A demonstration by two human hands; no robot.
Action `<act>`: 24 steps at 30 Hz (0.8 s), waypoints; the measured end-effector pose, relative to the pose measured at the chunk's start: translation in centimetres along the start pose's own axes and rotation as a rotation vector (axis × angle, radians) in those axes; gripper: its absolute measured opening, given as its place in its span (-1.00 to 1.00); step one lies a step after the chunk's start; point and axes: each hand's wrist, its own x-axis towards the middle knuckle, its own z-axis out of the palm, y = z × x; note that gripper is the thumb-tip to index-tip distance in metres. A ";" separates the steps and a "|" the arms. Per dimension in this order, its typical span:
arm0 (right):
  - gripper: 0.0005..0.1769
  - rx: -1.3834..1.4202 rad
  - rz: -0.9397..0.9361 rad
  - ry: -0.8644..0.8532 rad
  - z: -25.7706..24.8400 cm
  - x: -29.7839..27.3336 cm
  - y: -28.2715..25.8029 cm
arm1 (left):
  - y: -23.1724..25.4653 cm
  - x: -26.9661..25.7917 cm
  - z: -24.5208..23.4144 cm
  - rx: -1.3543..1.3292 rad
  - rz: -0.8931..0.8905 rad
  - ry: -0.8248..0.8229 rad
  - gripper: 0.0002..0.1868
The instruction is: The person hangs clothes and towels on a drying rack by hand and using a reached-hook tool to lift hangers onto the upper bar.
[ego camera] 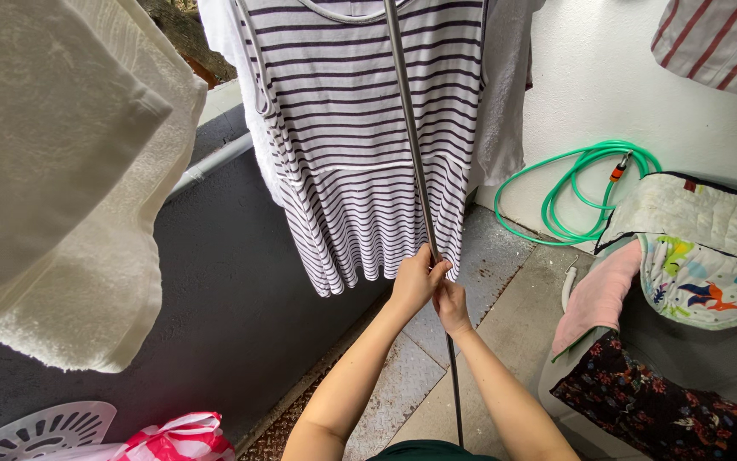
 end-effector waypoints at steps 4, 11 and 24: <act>-0.42 0.025 0.024 0.024 0.4 0.3 -0.2 | 0.7 0.3 -0.5 -0.012 -0.012 -0.005 -0.67; -0.39 0.032 0.034 0.066 -0.2 -1.3 -0.1 | 1.0 -0.9 0.5 0.081 0.037 -0.073 -0.68; -0.33 0.007 0.046 0.115 -4.4 -5.3 2.2 | 2.8 -2.9 2.7 0.039 0.088 -0.141 -0.67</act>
